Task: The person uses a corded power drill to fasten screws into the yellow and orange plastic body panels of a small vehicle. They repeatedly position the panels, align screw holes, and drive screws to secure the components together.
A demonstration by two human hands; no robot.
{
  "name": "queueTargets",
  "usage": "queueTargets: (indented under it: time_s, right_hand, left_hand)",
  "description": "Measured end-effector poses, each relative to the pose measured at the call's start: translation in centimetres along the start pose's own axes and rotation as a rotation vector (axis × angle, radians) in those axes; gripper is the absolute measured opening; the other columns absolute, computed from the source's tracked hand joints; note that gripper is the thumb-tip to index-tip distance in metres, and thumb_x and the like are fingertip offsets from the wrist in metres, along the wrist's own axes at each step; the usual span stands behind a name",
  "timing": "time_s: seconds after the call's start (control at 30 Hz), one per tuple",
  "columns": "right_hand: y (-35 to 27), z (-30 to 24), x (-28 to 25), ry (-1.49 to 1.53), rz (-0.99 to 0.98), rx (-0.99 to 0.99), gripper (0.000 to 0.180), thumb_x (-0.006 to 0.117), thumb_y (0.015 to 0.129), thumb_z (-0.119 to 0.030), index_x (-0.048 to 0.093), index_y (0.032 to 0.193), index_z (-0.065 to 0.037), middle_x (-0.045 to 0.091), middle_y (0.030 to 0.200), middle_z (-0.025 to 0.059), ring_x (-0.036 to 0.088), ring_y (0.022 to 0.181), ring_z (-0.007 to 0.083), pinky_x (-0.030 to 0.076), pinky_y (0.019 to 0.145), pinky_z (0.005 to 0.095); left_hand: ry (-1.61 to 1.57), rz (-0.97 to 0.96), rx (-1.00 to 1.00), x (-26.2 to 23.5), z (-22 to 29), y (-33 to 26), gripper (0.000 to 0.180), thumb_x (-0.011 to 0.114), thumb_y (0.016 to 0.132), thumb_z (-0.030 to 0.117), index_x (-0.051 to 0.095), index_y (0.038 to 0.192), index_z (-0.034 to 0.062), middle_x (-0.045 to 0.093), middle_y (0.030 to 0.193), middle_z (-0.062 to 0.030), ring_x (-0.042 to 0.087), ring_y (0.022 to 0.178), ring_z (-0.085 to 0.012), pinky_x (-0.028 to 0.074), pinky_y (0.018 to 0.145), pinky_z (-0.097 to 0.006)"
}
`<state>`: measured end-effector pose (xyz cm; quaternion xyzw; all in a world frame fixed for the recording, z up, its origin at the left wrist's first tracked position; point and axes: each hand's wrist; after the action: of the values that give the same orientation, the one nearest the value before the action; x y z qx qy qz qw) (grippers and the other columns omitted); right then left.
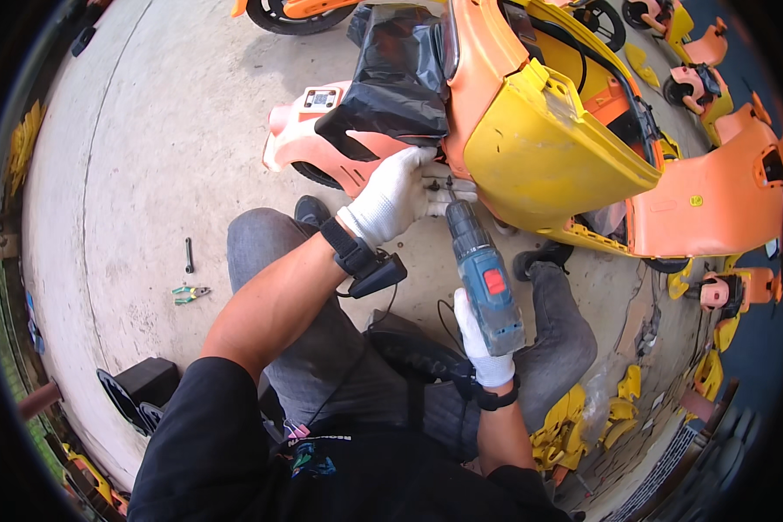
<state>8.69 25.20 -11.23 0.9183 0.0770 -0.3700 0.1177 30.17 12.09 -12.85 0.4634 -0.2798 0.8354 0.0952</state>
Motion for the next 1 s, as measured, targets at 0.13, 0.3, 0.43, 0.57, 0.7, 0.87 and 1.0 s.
queueTargets:
  time_s: [0.13,0.3,0.43,0.57,0.7,0.87,1.0]
  right_hand:
    - [0.0,0.2,0.1,0.034,0.002,0.007,0.019,0.073,0.081,-0.006,0.065,0.097,0.000,0.069,0.087,0.0125,0.067,0.077,0.0254,0.052,0.072,0.0343]
    - [-0.3,1.1,0.3,0.048,0.013,0.008,0.021,0.073,0.080,-0.006,0.065,0.099,-0.001,0.069,0.088,0.0118,0.067,0.079,0.0248,0.052,0.073,0.0345]
    - [0.0,0.1,0.4,0.140,0.060,0.122,0.018,0.074,0.081,-0.008,0.068,0.098,-0.003,0.069,0.087,0.0103,0.067,0.079,0.0239,0.051,0.071,0.0353]
    - [0.1,0.3,0.6,0.176,0.046,0.134,0.023,0.071,0.077,-0.002,0.064,0.099,0.000,0.066,0.086,0.0117,0.065,0.079,0.0249,0.051,0.073,0.0341]
    - [0.0,0.0,0.5,0.202,0.045,0.168,0.022,0.071,0.078,-0.003,0.063,0.099,-0.001,0.066,0.086,0.0125,0.065,0.078,0.0275,0.051,0.072,0.0349]
    - [-0.1,0.3,0.3,0.087,0.035,0.073,0.022,0.072,0.078,-0.004,0.064,0.098,-0.001,0.065,0.086,0.0128,0.064,0.078,0.0295,0.051,0.071,0.0362]
    - [-0.1,0.7,0.6,0.179,0.059,0.107,0.021,0.072,0.078,-0.004,0.064,0.097,-0.001,0.065,0.085,0.0131,0.065,0.078,0.0300,0.051,0.071,0.0366]
  left_hand:
    - [0.028,0.015,-0.021,-0.4,-0.2,0.2,0.031,0.041,0.099,0.017,0.052,0.118,-0.0051,0.063,0.115,-0.0238,0.064,0.108,-0.0368,0.052,0.092,-0.043]
    - [0.123,-0.005,0.014,-0.3,-0.2,-0.1,0.035,0.040,0.098,0.009,0.050,0.123,-0.0138,0.059,0.124,-0.0279,0.060,0.117,-0.0358,0.048,0.102,-0.041]
    - [0.208,-0.016,0.051,-0.3,-0.3,-0.2,0.033,0.042,0.098,0.008,0.050,0.122,-0.0136,0.059,0.124,-0.0265,0.060,0.118,-0.0345,0.049,0.101,-0.040]
    - [0.278,0.042,0.085,0.1,-0.6,-0.2,0.030,0.042,0.099,0.011,0.056,0.117,-0.0089,0.065,0.116,-0.0211,0.066,0.107,-0.0290,0.053,0.091,-0.036]
    - [0.290,0.076,0.105,0.0,-1.0,0.1,0.030,0.041,0.099,0.010,0.056,0.116,-0.0091,0.065,0.116,-0.0204,0.067,0.106,-0.0282,0.054,0.090,-0.035]
    - [0.274,0.090,0.109,0.3,-0.9,0.0,0.029,0.042,0.099,0.009,0.056,0.116,-0.0095,0.065,0.115,-0.0205,0.067,0.105,-0.0280,0.054,0.089,-0.034]
    - [0.255,0.085,0.078,0.2,-0.9,0.1,0.028,0.044,0.099,0.008,0.054,0.116,-0.0113,0.062,0.118,-0.0217,0.064,0.111,-0.0308,0.052,0.096,-0.037]
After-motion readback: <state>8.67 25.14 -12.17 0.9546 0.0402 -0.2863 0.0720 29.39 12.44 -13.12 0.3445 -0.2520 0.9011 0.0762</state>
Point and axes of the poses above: each hand's wrist, its own y-axis towards the middle knuckle, its own x-axis out of the palm, z = x × y
